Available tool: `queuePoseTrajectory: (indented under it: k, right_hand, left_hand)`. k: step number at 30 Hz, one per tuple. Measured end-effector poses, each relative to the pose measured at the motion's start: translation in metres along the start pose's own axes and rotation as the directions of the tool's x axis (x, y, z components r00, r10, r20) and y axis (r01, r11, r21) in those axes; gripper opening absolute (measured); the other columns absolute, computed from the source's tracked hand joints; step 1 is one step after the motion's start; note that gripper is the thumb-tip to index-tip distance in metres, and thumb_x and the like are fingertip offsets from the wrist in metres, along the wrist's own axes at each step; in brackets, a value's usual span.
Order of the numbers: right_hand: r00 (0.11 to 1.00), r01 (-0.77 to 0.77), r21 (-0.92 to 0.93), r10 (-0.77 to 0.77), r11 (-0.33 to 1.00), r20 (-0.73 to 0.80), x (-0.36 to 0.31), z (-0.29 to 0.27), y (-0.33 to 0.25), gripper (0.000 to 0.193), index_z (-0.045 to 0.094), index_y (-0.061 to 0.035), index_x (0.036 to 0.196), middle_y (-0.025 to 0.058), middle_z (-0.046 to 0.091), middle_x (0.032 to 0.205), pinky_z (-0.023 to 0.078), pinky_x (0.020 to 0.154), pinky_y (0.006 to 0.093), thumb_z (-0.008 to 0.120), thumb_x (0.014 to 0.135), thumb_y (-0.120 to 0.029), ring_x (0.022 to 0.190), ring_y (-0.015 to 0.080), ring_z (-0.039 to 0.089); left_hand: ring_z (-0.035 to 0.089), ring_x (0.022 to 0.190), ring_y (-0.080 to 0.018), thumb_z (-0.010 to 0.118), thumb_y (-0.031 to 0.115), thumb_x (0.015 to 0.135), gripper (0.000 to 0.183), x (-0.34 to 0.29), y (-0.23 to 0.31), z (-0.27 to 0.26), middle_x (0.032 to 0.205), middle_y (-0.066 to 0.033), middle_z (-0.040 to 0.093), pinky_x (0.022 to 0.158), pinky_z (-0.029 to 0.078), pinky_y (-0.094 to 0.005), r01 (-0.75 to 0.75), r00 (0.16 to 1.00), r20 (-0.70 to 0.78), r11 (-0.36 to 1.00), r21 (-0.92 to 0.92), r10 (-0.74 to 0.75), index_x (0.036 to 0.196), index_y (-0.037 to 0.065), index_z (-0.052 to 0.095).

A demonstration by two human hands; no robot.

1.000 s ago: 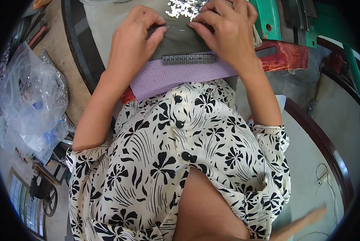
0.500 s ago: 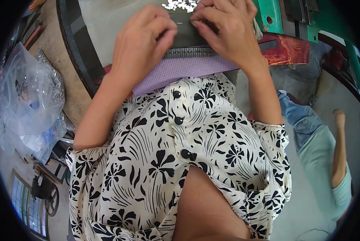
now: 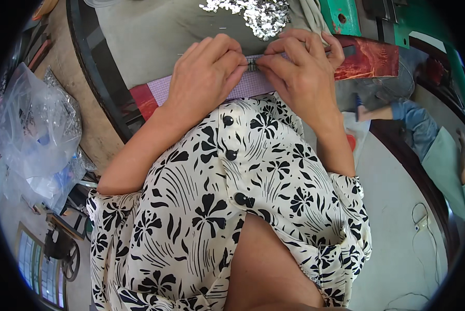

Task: Manually assembling small metal components onto a strip and using a press machine.

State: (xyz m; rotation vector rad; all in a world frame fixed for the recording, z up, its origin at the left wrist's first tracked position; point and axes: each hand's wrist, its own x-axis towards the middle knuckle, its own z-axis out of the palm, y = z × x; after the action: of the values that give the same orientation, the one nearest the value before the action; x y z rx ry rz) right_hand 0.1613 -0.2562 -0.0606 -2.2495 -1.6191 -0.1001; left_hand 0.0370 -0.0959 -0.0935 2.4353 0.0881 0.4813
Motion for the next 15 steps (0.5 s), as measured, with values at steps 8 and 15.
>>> queuePoseTrajectory:
  k: [8,15]
  right_hand:
    - [0.997,-0.053,0.115,0.059,0.992,-0.047,-0.004,0.002,0.01,0.015,0.075,-0.0189,0.086,-0.0079,0.064,0.09,0.027,0.101,0.0443,0.08,0.072,-0.017,0.1,0.0145,0.059]
    - [0.992,-0.034,0.058,0.041,0.998,-0.122,0.013,0.008,0.021,0.011,0.073,-0.0153,0.084,-0.0048,0.064,0.092,0.032,0.098,0.0419,0.079,0.075,-0.017,0.094,0.0167,0.059]
  left_hand:
    - [0.059,0.084,-0.0215,0.075,0.013,0.077,0.013,0.0,0.002,-0.004,0.094,-0.0009,0.058,0.072,0.048,-0.0354,0.06,0.998,0.019,0.996,-0.069,-0.059,0.084,0.007,0.066]
    - [0.06,0.08,-0.0216,0.075,0.009,0.077,0.016,0.004,0.0,-0.003,0.095,-0.0011,0.062,0.07,0.048,-0.0335,-0.04,0.997,0.062,0.999,0.018,0.039,0.092,0.008,0.068]
